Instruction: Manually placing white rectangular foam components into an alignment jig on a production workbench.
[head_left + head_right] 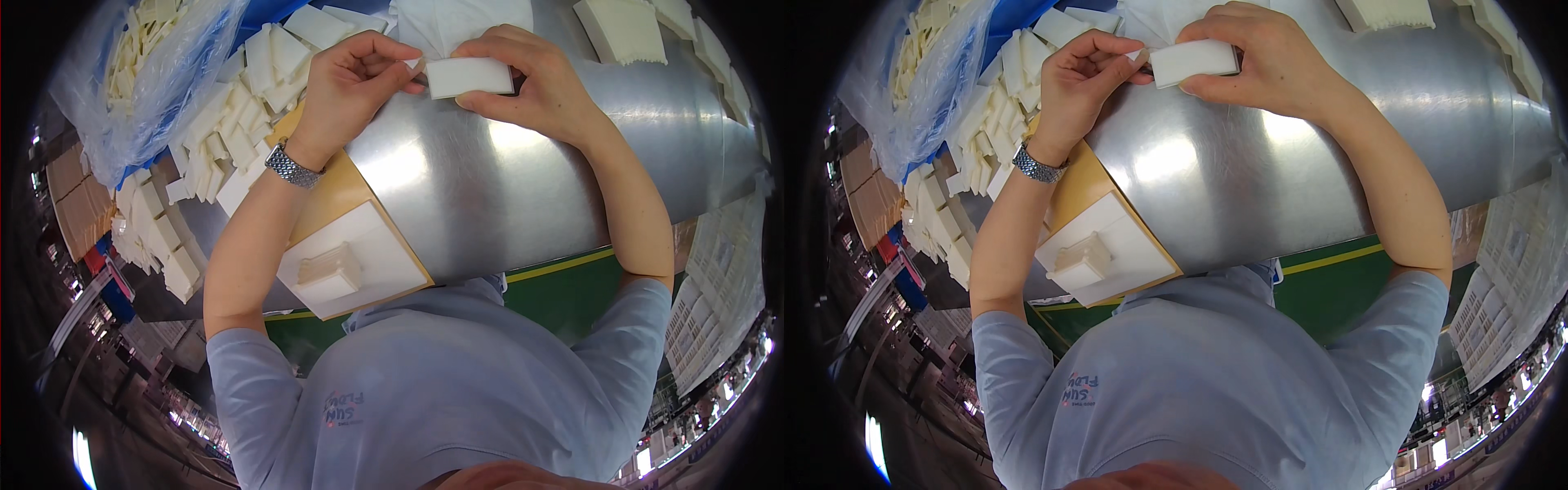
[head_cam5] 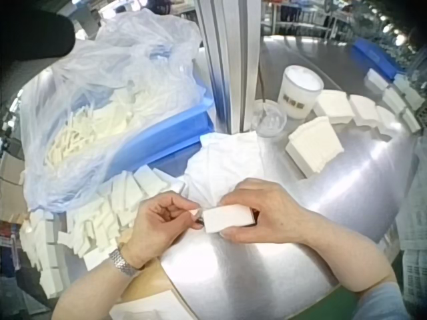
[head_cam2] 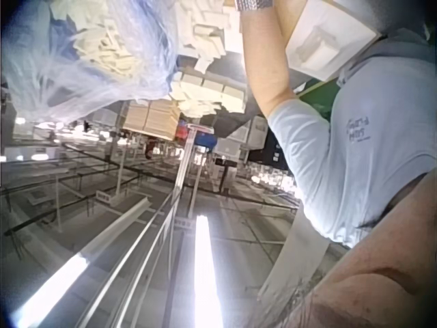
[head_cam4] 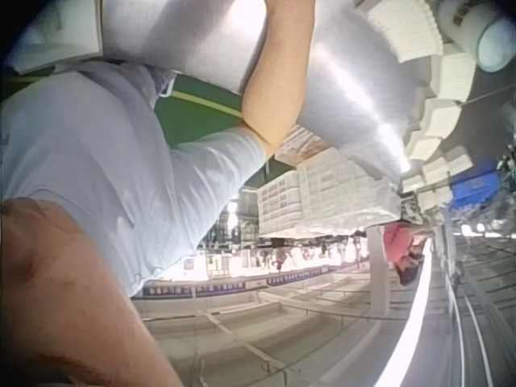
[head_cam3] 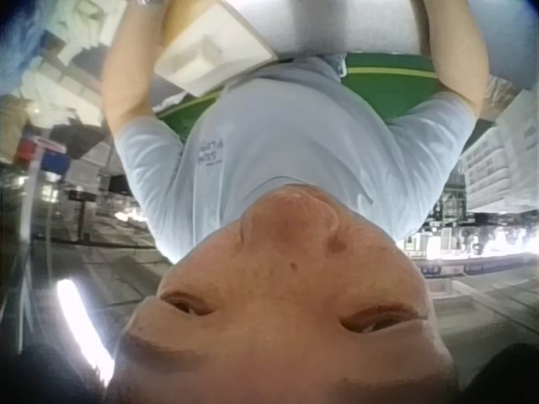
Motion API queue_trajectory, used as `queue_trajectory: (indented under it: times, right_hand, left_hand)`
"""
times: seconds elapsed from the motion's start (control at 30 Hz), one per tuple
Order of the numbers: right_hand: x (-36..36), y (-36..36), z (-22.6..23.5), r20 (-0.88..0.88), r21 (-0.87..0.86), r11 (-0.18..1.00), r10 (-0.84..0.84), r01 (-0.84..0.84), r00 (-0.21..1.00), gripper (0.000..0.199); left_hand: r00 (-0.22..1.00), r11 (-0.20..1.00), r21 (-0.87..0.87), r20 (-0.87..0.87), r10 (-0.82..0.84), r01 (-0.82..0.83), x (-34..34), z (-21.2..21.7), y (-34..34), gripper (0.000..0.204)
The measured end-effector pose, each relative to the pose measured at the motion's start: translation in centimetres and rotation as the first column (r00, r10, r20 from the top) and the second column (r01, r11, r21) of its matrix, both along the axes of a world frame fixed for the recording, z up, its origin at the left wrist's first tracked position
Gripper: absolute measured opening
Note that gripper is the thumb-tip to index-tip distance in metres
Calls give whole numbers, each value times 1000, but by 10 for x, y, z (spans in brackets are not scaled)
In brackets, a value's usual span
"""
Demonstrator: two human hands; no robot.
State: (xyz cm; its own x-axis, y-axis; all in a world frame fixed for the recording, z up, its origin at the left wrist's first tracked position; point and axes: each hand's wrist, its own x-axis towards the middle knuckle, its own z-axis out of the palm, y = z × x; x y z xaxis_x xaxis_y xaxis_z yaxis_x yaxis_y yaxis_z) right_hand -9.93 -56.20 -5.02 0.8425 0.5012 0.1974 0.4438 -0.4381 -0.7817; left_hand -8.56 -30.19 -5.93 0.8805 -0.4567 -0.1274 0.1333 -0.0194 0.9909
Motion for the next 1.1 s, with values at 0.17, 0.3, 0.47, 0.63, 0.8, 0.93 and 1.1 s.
queue_trajectory:
  times: [0.17,0.3,0.47,0.63,0.8,0.93,1.1]
  right_hand:
    - [2,-1,3,-12,-46,999,12,-12,1000,38]
    - [0,-1,2,-16,-29,1000,-12,11,1000,38]
    - [0,-1,1,-28,-16,1000,6,-7,1000,39]
    - [1,0,-1,12,-11,1000,11,-11,1000,39]
    - [2,-1,1,-8,-28,1000,7,-7,1000,40]
    - [0,-1,0,-46,-24,1000,-14,12,999,41]
    - [0,-1,1,-86,-12,1000,-19,18,996,41]
  left_hand:
    - [1000,1000,-23,6,-6,7,0,-2,1,12]
    - [1000,1000,-13,6,-6,6,0,-2,1,12]
    - [1000,1000,-17,-9,4,-4,0,0,0,12]
    - [1000,1000,0,-2,5,-5,-1,-1,-1,12]
    - [1000,1000,-12,25,2,-2,-2,-2,0,12]
    - [1000,1000,-28,3,-10,10,0,-1,1,12]
    - [999,999,-36,-39,-5,4,1,2,2,13]
